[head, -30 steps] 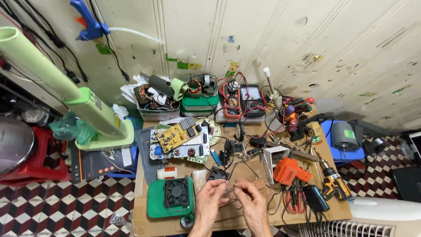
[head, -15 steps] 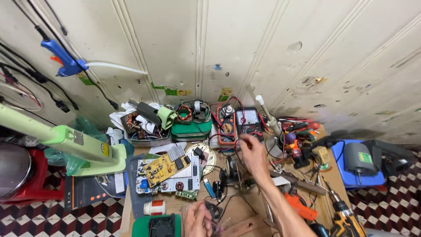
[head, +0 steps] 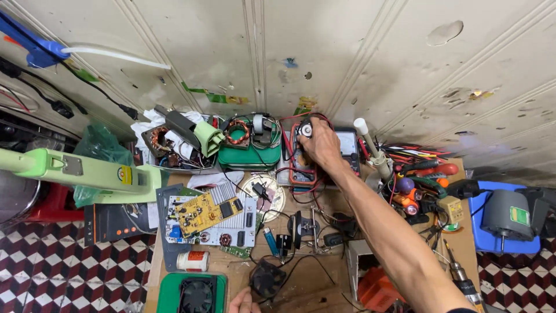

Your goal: The person is repairing a cooling fan by stripping wires and testing them with a multimeter.

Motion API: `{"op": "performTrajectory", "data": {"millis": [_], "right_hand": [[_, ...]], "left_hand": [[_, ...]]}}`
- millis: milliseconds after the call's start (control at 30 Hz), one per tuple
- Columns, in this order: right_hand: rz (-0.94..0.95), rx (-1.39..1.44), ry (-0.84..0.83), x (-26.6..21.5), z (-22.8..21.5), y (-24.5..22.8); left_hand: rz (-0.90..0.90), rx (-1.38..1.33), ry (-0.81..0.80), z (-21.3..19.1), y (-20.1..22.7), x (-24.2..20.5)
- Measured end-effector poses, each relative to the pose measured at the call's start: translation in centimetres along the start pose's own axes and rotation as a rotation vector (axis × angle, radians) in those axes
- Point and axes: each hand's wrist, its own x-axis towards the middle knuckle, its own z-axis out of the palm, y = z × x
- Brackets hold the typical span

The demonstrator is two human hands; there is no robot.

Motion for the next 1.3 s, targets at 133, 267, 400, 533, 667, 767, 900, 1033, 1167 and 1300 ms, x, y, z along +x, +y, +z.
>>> {"op": "performTrajectory", "data": {"millis": [133,267,400,533,667,767,900,1033,1167,1300], "right_hand": [[0.015,0.040,0.019,-2.0,-0.9,1.2],[0.151,0.097,0.054,-8.5,-5.9,-0.8],[0.378,0.284,0.004,-19.0,-11.7,-4.3],[0.582,0.283,0.034,-30.5,-8.9,-3.0],[0.602,0.208,-0.028,-39.3,0.2,-0.2],[0.504,0.176,-0.006,-40.8,3.8,-0.9],[0.421,0.181,0.036,-39.5,5.2,-1.4],[0.460,0.187,0.007,-39.2,6.0,-0.8],[0.534,0.224,-0.046,-39.7,5.0,-0.4],[0.588,0.265,-0.047,-40.9,3.3,0.4]], "left_hand": [[-0.324,0.075,0.331,12.4,17.5,-5.2],[-0.305,-0.072,0.258,16.9,25.5,-5.7],[-0.239,-0.133,0.146,18.6,30.3,-5.6],[-0.238,-0.112,0.075,18.2,31.9,-4.8],[-0.254,-0.165,-0.039,18.8,33.1,-4.6],[-0.256,-0.148,-0.103,19.3,33.4,-4.9],[-0.286,-0.030,-0.168,19.5,32.7,-5.4],[-0.241,0.037,-0.254,19.0,32.2,-6.3],[-0.280,0.080,-0.220,18.9,32.1,-6.8],[-0.323,0.087,-0.174,18.0,30.9,-6.1]]}}
